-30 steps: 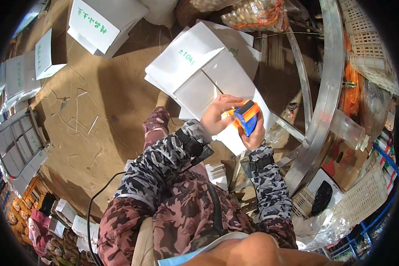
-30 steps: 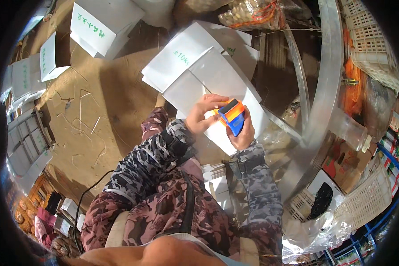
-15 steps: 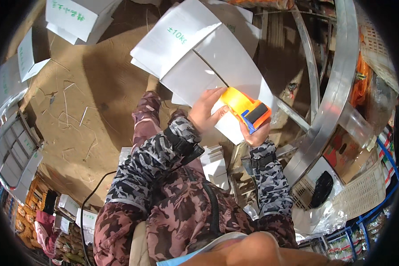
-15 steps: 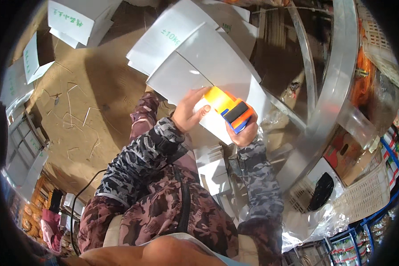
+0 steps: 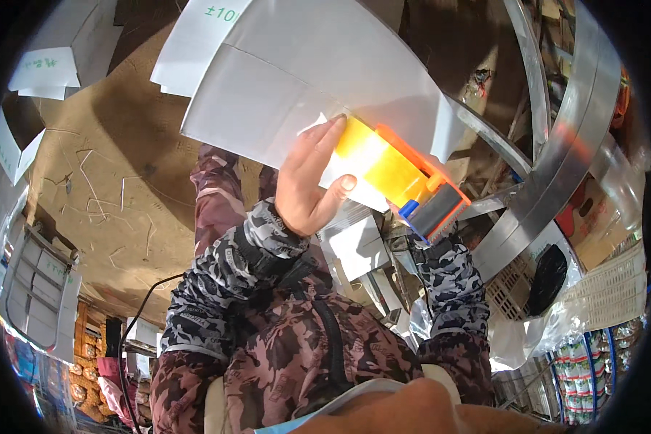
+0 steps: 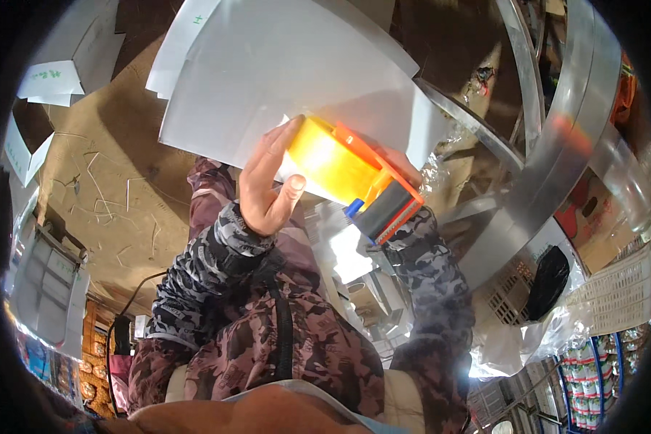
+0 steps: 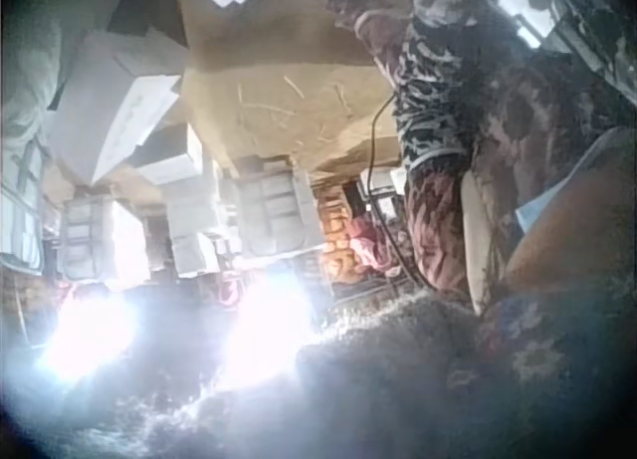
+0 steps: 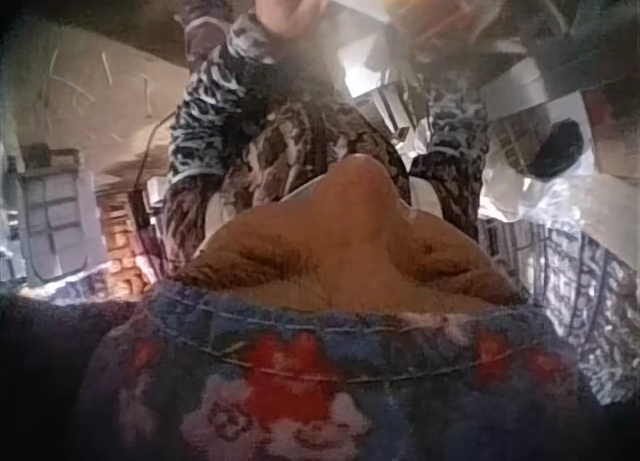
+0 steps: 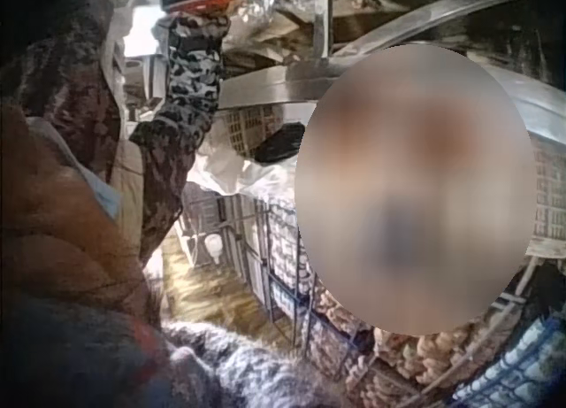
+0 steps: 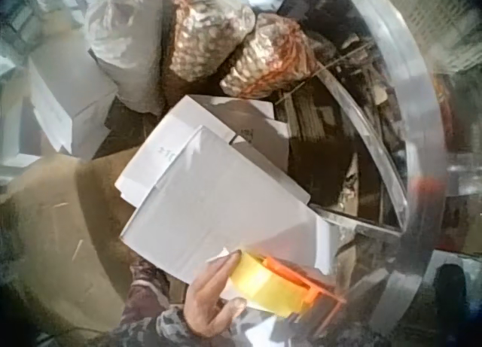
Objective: Assembling and taping cardboard boxes for produce.
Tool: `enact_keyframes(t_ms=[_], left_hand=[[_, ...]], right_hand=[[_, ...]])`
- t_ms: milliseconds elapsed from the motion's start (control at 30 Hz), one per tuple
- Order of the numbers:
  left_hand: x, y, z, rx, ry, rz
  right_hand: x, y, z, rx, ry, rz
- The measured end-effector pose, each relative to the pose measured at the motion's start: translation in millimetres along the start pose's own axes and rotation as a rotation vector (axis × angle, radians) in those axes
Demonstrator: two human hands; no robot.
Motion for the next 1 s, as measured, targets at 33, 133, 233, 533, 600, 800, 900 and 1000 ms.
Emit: enact_keyframes(t_ms=[33, 133, 233, 533, 600, 800, 900, 1000], left_hand=[[0, 0, 1, 0.003, -0.005, -0.001], [-1, 7, 3, -0.07, -0.007, 0.012], [-2, 14, 5, -0.13, -0.012, 0.041], [-12, 58, 13, -0.21, -0.082, 0.103], [-11, 57, 12, -0.229, -0.059, 0.096], [-4, 47, 17, -0.135, -0.085, -0.034], [4, 32, 16, -0.048, -0.12, -0.085], [-4, 46, 25, -0.045, -0.17, -0.181]], right_hand=[[1, -2, 1, -0.01, -0.002, 0.022], [-6, 1, 2, -0.058, -0.009, 0.073], [-9, 3, 0, -0.103, 0.004, 0.132], [-23, 1, 9, -0.292, -0.014, 0.341], [-28, 1, 11, -0.356, -0.007, 0.407], [-47, -11, 23, -0.507, 0.03, 0.577], [-64, -10, 27, -0.534, 0.069, 0.65], [-30, 9, 5, -0.399, 0.023, 0.426]])
Point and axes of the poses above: each hand's wrist, its own z-axis towards the middle knuckle, its own x-axis out of the back of the hand, y = z × x, the point moved 8 cm from there along z, towards the middle knuckle, and after that the axes turned 12 degrees about y, right-handed, at the moved point
